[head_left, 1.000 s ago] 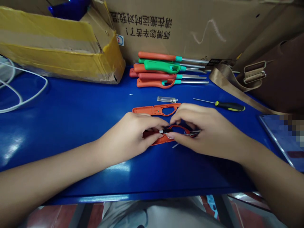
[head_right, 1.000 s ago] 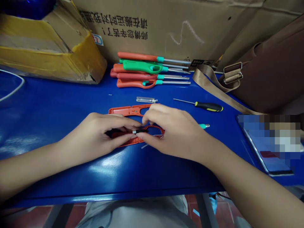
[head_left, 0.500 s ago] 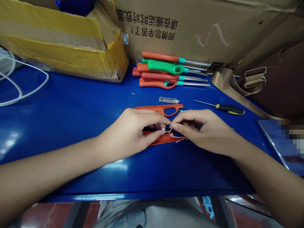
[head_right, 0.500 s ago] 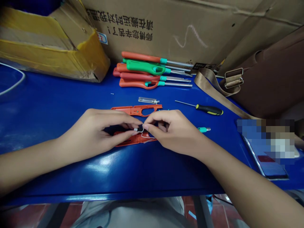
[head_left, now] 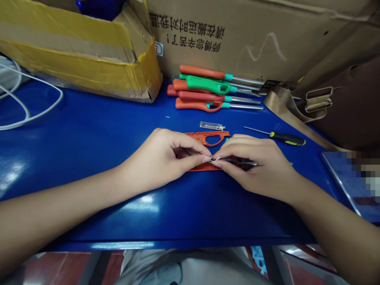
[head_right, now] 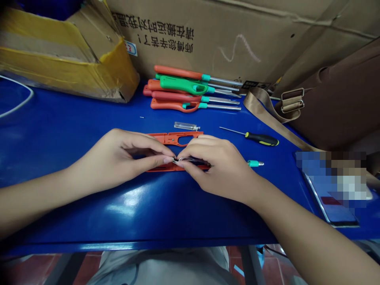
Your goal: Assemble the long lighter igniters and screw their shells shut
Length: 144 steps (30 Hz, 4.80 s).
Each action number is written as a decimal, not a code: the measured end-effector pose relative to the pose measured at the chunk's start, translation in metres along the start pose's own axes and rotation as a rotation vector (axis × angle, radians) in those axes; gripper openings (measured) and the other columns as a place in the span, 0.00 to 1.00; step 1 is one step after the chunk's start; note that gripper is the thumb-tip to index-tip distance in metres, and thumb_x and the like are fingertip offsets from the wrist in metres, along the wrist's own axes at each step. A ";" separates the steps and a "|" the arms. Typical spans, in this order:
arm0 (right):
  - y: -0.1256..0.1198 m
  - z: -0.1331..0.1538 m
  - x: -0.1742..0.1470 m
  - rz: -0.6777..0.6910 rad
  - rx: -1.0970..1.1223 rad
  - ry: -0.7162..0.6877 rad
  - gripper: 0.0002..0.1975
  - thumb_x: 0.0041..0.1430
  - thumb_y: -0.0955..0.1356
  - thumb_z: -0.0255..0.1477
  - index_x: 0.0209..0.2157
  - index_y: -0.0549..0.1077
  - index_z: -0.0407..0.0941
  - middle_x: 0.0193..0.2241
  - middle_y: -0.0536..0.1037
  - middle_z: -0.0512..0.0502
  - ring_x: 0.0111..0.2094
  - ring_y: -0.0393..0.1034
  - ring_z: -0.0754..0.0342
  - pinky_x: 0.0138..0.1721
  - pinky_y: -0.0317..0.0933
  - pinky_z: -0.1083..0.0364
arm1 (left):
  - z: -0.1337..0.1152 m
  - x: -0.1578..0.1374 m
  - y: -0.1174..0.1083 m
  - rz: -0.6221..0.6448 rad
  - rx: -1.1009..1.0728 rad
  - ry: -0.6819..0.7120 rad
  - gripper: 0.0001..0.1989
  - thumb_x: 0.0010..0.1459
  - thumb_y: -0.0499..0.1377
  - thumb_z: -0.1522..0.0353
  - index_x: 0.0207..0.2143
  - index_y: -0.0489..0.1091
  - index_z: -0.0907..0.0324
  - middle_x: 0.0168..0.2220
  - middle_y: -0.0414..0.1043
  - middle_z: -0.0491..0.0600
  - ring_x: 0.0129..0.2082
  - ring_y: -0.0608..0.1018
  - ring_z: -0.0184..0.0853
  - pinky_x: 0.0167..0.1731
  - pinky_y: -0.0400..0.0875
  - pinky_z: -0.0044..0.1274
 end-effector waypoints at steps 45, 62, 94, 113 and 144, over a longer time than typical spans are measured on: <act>0.008 -0.001 -0.003 -0.020 -0.122 0.103 0.13 0.65 0.70 0.35 0.28 0.79 0.44 0.25 0.80 0.48 0.28 0.72 0.55 0.31 0.59 0.54 | 0.006 -0.001 0.006 -0.165 -0.305 -0.221 0.05 0.52 0.69 0.76 0.33 0.81 0.61 0.31 0.84 0.45 0.30 0.86 0.31 0.32 0.82 0.15; 0.012 -0.013 0.004 0.040 0.498 0.554 0.07 0.53 0.77 0.32 0.27 0.80 0.45 0.25 0.80 0.51 0.27 0.72 0.58 0.28 0.63 0.58 | -0.005 -0.002 0.007 -0.233 -0.378 -0.137 0.05 0.55 0.69 0.77 0.34 0.80 0.61 0.32 0.84 0.44 0.30 0.86 0.30 0.32 0.82 0.13; 0.016 -0.020 0.001 0.105 0.591 0.498 0.07 0.56 0.76 0.32 0.32 0.80 0.44 0.27 0.79 0.51 0.29 0.70 0.58 0.31 0.64 0.58 | -0.017 -0.012 0.005 -0.226 0.508 0.585 0.07 0.61 0.65 0.75 0.42 0.78 0.61 0.38 0.83 0.48 0.39 0.84 0.30 0.43 0.79 0.17; 0.017 -0.015 0.003 0.047 0.538 0.575 0.03 0.58 0.71 0.26 0.30 0.76 0.44 0.27 0.80 0.51 0.30 0.73 0.57 0.33 0.67 0.58 | -0.009 -0.005 0.007 -0.117 0.370 0.359 0.07 0.64 0.62 0.73 0.42 0.80 0.59 0.40 0.84 0.48 0.39 0.85 0.33 0.42 0.80 0.19; 0.018 -0.010 0.000 0.096 0.324 0.461 0.10 0.60 0.68 0.26 0.28 0.81 0.45 0.27 0.83 0.51 0.30 0.75 0.55 0.32 0.65 0.56 | -0.010 -0.012 0.006 -0.198 0.576 0.475 0.03 0.63 0.64 0.67 0.35 0.77 0.56 0.32 0.83 0.45 0.31 0.84 0.33 0.34 0.78 0.22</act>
Point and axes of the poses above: each hand's wrist, its own x-axis towards the middle knuckle, its own y-axis out of the palm, z = x × y, the point moved 4 cm from there along x, towards the middle knuckle
